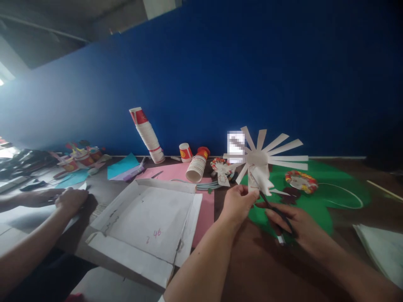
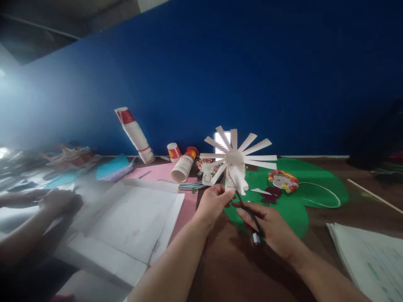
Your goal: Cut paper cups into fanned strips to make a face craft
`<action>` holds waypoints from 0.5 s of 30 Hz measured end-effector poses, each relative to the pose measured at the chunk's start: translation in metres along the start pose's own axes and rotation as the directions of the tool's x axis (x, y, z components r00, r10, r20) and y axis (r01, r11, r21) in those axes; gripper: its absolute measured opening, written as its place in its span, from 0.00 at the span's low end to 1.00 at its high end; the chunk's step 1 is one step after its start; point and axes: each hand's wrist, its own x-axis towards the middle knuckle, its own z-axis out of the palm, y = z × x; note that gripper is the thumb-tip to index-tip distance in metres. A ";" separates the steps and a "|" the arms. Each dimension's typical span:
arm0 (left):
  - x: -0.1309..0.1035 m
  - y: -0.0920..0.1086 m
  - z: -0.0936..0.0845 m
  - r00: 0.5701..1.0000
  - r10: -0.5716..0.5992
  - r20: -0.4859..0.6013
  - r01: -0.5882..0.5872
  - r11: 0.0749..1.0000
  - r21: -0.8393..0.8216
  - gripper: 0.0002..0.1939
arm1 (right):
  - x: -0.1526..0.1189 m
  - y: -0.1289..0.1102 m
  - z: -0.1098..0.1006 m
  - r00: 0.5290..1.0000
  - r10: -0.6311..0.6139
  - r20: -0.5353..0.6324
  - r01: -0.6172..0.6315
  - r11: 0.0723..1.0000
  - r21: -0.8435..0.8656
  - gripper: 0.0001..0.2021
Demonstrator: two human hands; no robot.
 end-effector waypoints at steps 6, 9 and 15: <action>0.004 0.000 -0.008 0.998 -0.013 0.056 0.012 1.000 0.022 0.08 | 0.001 -0.001 -0.003 1.000 0.007 0.000 -0.007 1.000 -0.010 0.33; 0.007 -0.002 -0.014 0.990 -0.004 0.141 0.005 1.000 -0.006 0.07 | 0.001 0.001 -0.006 0.999 0.021 0.050 -0.019 0.999 -0.036 0.33; 0.013 -0.008 -0.029 0.961 -0.022 0.275 0.031 0.999 -0.027 0.11 | 0.000 -0.003 -0.006 0.999 -0.002 0.051 0.004 0.999 -0.031 0.25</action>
